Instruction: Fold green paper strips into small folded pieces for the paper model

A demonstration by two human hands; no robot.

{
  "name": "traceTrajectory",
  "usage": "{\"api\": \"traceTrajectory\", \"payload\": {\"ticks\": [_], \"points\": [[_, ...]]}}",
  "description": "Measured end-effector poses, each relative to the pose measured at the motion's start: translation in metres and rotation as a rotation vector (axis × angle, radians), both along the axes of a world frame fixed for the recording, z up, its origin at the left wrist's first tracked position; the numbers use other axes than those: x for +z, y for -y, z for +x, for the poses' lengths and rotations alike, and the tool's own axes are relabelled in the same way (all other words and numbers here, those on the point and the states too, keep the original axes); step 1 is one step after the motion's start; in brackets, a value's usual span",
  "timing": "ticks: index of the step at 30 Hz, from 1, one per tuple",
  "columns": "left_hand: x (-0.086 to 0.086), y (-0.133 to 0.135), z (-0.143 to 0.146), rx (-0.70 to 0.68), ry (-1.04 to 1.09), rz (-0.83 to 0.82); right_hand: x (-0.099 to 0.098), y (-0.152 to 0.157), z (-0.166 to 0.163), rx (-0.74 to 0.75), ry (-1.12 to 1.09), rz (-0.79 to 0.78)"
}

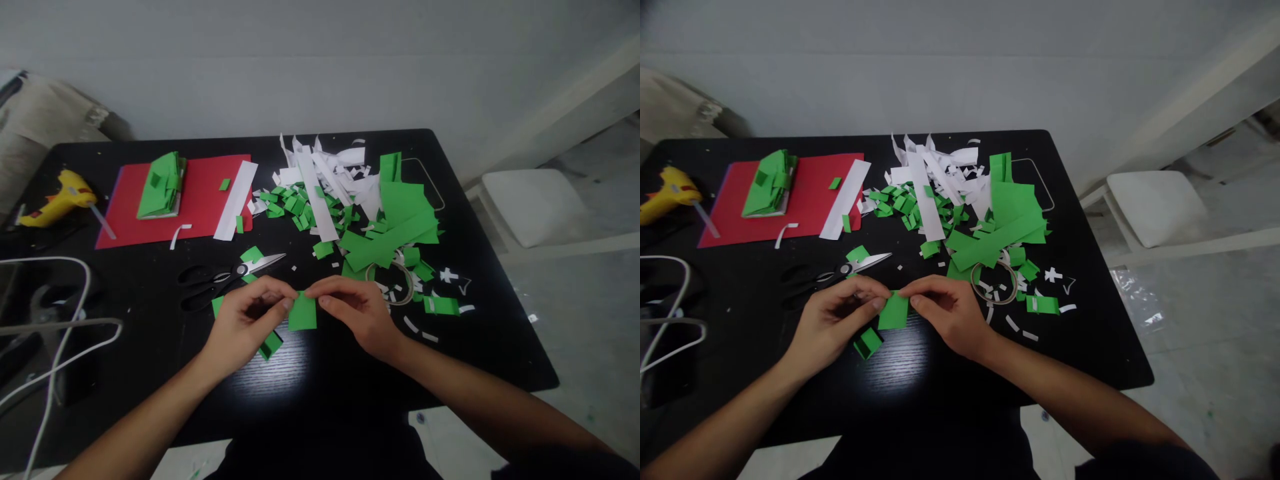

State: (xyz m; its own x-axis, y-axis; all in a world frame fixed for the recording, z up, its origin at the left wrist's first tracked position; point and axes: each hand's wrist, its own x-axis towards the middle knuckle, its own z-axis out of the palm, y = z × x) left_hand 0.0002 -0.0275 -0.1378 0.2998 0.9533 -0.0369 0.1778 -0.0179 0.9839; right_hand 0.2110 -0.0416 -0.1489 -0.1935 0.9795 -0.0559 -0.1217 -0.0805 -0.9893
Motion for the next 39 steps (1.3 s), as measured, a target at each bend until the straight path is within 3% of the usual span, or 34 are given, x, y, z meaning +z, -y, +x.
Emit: {"api": "traceTrajectory", "payload": {"ticks": [5,11,18,28,39], "points": [[0.0,0.0,0.002,0.024,0.018,0.005,-0.002,0.0,-0.004,-0.021,-0.024,-0.08],[-0.002,0.0,0.002,0.024,0.02,0.036,-0.005,0.0,-0.006,-0.06,0.007,-0.065],[0.0,0.0,-0.001,0.023,-0.047,0.033,-0.003,0.0,-0.002,0.003,0.023,-0.041],[-0.002,0.0,-0.003,-0.08,0.148,-0.022,-0.01,0.001,-0.002,0.077,-0.226,-0.128],[-0.005,0.0,-0.001,-0.018,-0.056,0.166,-0.012,0.002,-0.006,-0.005,-0.095,-0.064]]}}
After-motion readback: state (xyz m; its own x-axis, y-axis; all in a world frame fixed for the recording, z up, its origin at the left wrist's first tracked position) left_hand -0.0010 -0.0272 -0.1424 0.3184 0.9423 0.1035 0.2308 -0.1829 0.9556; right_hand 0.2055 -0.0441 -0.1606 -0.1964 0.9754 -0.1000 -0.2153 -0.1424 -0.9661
